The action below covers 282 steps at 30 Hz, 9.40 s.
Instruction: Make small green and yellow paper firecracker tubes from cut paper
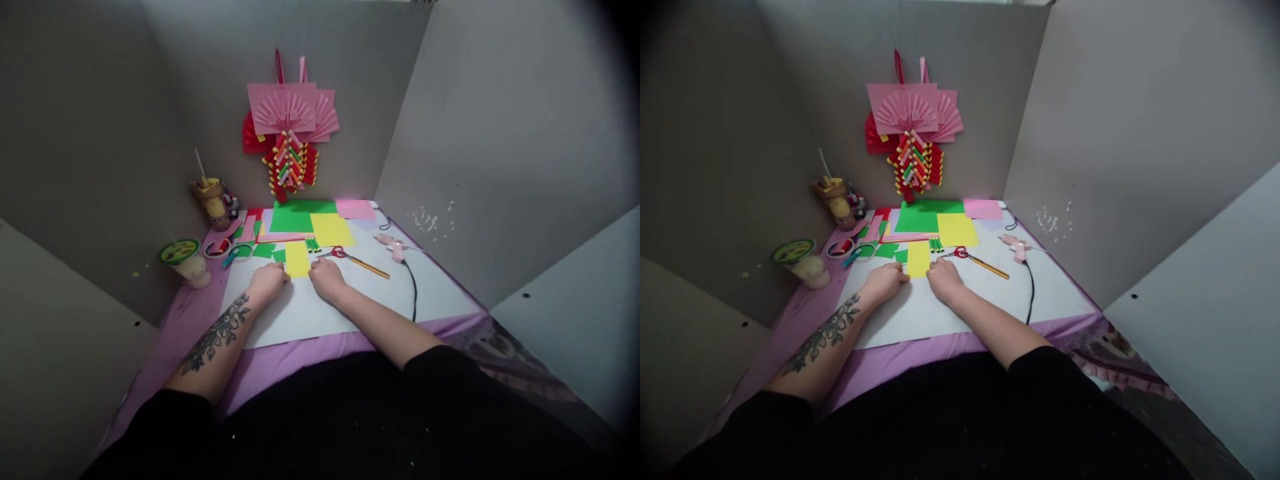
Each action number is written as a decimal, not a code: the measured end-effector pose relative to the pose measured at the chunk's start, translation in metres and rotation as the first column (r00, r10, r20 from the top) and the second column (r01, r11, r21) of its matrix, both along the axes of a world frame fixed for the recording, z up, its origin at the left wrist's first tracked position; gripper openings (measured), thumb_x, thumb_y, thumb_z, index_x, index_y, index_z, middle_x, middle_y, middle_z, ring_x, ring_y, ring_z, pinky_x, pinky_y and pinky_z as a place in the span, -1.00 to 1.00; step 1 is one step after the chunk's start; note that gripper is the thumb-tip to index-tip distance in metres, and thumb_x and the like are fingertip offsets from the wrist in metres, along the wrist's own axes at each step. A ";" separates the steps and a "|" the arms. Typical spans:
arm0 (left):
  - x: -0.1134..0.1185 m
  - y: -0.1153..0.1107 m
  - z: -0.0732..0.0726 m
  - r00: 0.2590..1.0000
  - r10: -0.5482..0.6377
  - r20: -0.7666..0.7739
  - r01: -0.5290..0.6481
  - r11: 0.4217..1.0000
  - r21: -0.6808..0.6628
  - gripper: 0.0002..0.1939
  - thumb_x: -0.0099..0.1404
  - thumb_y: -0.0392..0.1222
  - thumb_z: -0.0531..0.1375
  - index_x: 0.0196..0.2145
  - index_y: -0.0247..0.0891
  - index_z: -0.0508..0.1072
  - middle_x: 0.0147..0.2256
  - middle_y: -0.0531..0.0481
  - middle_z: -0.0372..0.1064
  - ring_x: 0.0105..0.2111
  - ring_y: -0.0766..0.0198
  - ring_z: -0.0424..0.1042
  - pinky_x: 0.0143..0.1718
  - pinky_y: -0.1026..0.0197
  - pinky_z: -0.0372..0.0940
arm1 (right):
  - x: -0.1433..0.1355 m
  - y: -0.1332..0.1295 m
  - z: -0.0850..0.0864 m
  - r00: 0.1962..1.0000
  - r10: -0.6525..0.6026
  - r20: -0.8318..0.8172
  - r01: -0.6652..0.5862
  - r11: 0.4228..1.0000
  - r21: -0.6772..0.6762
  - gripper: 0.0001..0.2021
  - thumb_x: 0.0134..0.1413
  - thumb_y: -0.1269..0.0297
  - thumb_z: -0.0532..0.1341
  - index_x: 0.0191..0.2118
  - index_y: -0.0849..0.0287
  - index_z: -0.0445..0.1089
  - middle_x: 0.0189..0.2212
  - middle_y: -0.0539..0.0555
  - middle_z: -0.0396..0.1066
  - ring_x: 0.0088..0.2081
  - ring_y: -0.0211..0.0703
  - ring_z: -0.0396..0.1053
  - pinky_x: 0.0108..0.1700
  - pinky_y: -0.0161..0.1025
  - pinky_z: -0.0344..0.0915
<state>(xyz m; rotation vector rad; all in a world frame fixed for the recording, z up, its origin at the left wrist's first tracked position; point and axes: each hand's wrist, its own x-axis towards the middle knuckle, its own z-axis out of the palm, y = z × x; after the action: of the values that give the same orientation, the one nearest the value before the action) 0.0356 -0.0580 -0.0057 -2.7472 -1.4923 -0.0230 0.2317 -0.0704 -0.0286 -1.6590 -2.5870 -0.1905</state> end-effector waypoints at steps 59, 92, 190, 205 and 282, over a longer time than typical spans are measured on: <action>0.023 -0.020 0.002 0.999 0.037 -0.037 -0.036 0.998 0.044 -0.62 0.36 -0.17 -0.02 -0.23 -0.36 0.56 -0.20 -0.24 0.40 -0.14 0.07 0.39 -0.12 0.09 0.24 | -0.007 -0.005 -0.007 0.957 0.036 -0.289 -0.025 0.999 0.041 -0.62 0.11 0.45 0.05 0.02 0.23 0.43 0.06 0.18 0.39 0.05 0.03 0.22 0.06 -0.09 0.17; 0.015 -0.014 -0.002 1.000 -0.011 -0.026 0.011 1.000 -0.007 -0.65 0.32 -0.29 -0.02 -0.13 -0.29 0.53 -0.20 -0.23 0.38 -0.14 0.08 0.38 -0.12 0.11 0.25 | -0.010 -0.009 -0.011 0.956 0.086 -0.282 -0.083 0.996 0.024 -0.62 0.15 0.33 0.07 0.05 0.04 0.43 0.19 0.13 0.24 0.19 0.04 0.07 0.17 0.01 0.06; 0.022 0.011 -0.020 0.988 -0.153 0.013 0.153 0.988 -0.004 -0.59 0.43 -0.17 -0.09 0.14 -0.04 0.36 -0.12 -0.12 0.28 -0.14 0.12 0.24 -0.13 0.16 0.14 | 0.070 0.016 0.007 0.965 -0.196 -0.173 0.164 0.970 -0.182 -0.76 0.15 0.34 0.15 -0.09 0.02 0.47 -0.07 0.09 0.38 -0.01 -0.05 0.31 -0.17 -0.25 0.21; 0.023 0.012 -0.024 0.989 -0.145 0.036 0.145 0.989 -0.004 -0.58 0.44 -0.17 -0.11 0.15 0.01 0.33 -0.12 -0.10 0.28 -0.16 0.15 0.26 -0.11 0.17 0.13 | 0.070 0.010 0.004 0.981 -0.127 -0.144 0.102 0.980 -0.170 -0.74 0.15 0.33 0.14 -0.09 0.05 0.50 -0.13 0.11 0.43 -0.08 -0.11 0.35 -0.15 -0.31 0.19; 0.012 0.011 -0.034 0.976 -0.145 0.160 0.149 0.989 -0.013 -0.59 0.39 -0.22 -0.03 0.10 0.01 0.41 -0.06 -0.13 0.29 -0.10 0.09 0.29 -0.08 0.12 0.17 | 0.056 0.011 0.004 0.976 -0.108 -0.191 0.070 0.978 -0.194 -0.74 0.18 0.29 0.12 -0.09 0.05 0.51 -0.14 0.11 0.43 -0.10 -0.13 0.35 -0.12 -0.31 0.18</action>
<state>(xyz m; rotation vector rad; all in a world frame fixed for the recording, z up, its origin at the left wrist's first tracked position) 0.0479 -0.0469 -0.0400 -2.9317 -1.3241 -0.2313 0.2875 -0.0598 -0.0248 -1.7529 -2.4465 0.2122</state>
